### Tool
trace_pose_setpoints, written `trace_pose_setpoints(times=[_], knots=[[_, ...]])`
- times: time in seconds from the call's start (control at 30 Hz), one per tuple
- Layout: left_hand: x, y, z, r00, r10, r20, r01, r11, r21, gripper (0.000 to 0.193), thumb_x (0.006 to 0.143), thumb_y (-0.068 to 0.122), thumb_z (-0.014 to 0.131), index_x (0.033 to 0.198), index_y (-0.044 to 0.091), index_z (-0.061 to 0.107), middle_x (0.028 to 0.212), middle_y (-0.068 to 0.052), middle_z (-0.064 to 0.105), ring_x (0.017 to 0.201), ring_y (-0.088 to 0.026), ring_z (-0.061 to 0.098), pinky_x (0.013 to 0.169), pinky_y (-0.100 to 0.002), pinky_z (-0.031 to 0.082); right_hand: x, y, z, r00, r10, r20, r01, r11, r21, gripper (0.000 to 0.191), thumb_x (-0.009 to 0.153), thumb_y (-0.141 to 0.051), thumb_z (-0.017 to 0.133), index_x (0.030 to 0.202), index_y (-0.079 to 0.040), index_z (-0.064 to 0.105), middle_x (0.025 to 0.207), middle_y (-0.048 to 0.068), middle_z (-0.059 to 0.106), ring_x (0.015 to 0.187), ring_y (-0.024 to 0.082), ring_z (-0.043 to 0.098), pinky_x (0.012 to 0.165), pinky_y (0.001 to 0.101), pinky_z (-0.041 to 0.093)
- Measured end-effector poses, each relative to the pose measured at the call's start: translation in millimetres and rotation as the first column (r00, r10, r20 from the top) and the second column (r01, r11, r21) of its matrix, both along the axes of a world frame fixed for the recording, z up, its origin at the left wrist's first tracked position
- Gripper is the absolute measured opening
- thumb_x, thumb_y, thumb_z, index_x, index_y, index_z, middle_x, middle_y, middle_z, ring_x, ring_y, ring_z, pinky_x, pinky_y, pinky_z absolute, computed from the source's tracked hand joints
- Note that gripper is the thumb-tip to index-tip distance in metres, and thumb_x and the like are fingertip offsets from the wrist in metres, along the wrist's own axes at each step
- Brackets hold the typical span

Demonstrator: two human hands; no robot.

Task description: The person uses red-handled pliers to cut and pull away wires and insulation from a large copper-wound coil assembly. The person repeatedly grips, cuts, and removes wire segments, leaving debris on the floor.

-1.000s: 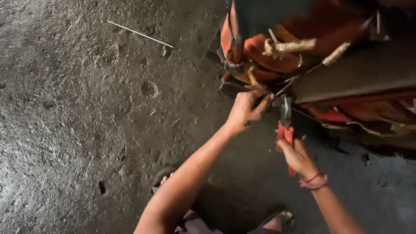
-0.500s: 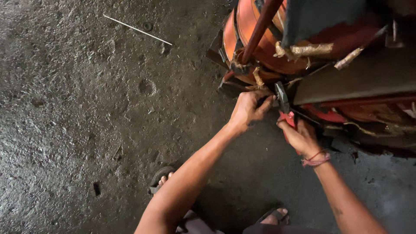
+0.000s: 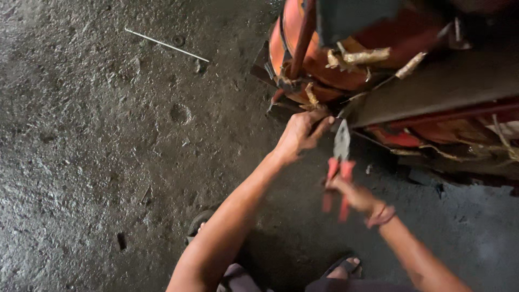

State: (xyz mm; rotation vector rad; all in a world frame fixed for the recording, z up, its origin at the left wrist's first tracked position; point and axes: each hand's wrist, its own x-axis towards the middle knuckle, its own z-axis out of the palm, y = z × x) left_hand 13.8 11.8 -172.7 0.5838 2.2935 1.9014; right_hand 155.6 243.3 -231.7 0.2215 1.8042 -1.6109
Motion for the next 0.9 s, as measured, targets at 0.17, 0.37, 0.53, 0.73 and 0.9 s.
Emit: trace_pose_setpoints(times=[0.17,0.37,0.53,0.73,0.9], knots=[[2,7,7,0.985,0.1,-0.143,-0.101,0.995,0.002,0.026,0.091,0.029,0.072,0.097,0.003,0.073,0.079,-0.018,0.071,0.069,-0.033,0.067,0.063,-0.039,0.051,121,-22,-57,0.959,-0.089,0.267,0.154,0.96,-0.232,0.037,0.094,-0.03,0.061,0.125,-0.014,0.049,0.114,0.006,0.063,0.107,0.021,0.064,0.099,0.0396,0.051],[20,31,19,0.873,0.369,0.319,-0.427,0.894,0.138,0.025,0.099,0.025,0.061,0.11,0.004,0.068,0.076,-0.017,0.07,0.066,-0.03,0.069,0.064,-0.036,0.055,194,-33,-90,0.754,-0.269,0.6,0.268,0.959,0.094,0.028,0.094,-0.036,0.061,0.099,-0.009,0.065,0.08,0.004,0.071,0.074,0.016,0.066,0.075,0.0332,0.053],[48,27,40,0.926,0.362,0.105,-0.368,0.928,0.051,0.022,0.098,0.019,0.066,0.11,0.001,0.06,0.081,-0.018,0.07,0.071,-0.036,0.067,0.064,-0.04,0.053,177,-26,-71,0.71,-0.398,0.581,0.394,0.908,0.141,0.027,0.09,-0.039,0.061,0.097,-0.013,0.063,0.078,0.005,0.068,0.07,0.017,0.064,0.072,0.0332,0.052],[57,53,114,0.796,-0.075,-0.601,0.053,0.997,-0.055,0.016,0.094,0.013,0.074,0.104,0.009,0.063,0.094,-0.013,0.068,0.087,-0.033,0.07,0.079,-0.043,0.058,155,-30,-51,0.758,-0.499,0.42,0.482,0.862,0.153,0.03,0.09,-0.041,0.068,0.096,-0.012,0.062,0.073,0.004,0.07,0.071,0.015,0.064,0.071,0.0318,0.051],[51,91,198,0.719,-0.125,-0.683,0.165,0.986,-0.007,0.035,0.099,0.015,0.066,0.13,-0.001,0.06,0.117,-0.021,0.069,0.095,-0.037,0.069,0.077,-0.043,0.057,148,-27,-36,0.655,-0.687,0.315,0.68,0.718,0.15,0.03,0.083,-0.033,0.08,0.093,-0.011,0.062,0.066,0.005,0.064,0.06,0.017,0.06,0.061,0.0338,0.048]])
